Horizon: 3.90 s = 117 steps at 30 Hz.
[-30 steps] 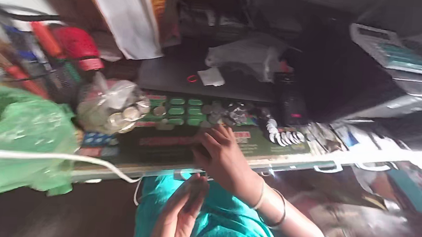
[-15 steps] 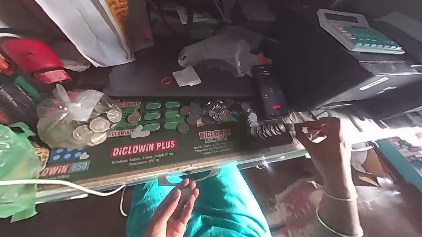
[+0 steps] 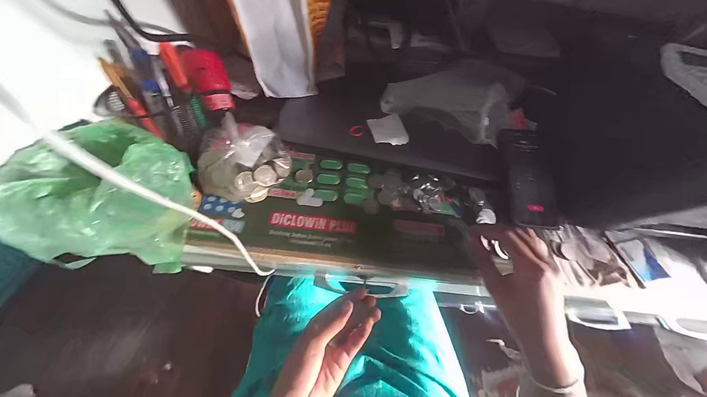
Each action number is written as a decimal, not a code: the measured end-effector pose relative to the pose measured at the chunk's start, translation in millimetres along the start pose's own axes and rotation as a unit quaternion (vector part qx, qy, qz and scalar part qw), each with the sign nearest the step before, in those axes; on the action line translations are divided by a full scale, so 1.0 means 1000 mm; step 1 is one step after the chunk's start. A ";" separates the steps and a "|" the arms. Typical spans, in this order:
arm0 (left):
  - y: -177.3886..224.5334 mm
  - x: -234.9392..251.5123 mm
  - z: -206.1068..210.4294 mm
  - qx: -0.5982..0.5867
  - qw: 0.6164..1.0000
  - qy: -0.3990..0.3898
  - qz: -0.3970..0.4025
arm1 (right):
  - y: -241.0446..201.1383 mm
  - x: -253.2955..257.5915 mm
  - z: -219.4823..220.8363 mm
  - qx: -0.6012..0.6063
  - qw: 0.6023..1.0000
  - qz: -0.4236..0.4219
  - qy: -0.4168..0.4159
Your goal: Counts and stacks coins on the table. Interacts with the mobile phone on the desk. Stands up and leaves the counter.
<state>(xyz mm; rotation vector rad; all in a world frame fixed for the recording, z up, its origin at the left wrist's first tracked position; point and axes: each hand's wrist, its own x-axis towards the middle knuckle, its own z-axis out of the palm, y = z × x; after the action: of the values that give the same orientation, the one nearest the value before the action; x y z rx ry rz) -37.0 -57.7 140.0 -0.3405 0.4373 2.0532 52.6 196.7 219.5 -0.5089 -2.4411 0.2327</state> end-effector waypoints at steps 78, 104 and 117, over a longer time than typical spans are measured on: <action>-0.005 0.005 0.022 0.054 0.992 -0.103 -0.037 | 0.010 0.045 -0.051 -0.097 0.950 0.298 0.017; 0.023 -0.008 -0.021 0.076 0.991 -0.110 -0.027 | -0.161 0.075 0.072 -0.025 0.966 -0.092 -0.240; 0.022 -0.004 -0.029 0.072 0.990 -0.112 -0.036 | -0.165 0.083 0.091 -0.015 0.970 -0.102 -0.219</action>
<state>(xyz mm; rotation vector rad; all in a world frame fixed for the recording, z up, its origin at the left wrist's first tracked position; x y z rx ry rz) -52.4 -83.6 119.0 -0.0365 0.4260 1.9505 -113.9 76.5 239.8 -0.2308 -2.9070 0.2429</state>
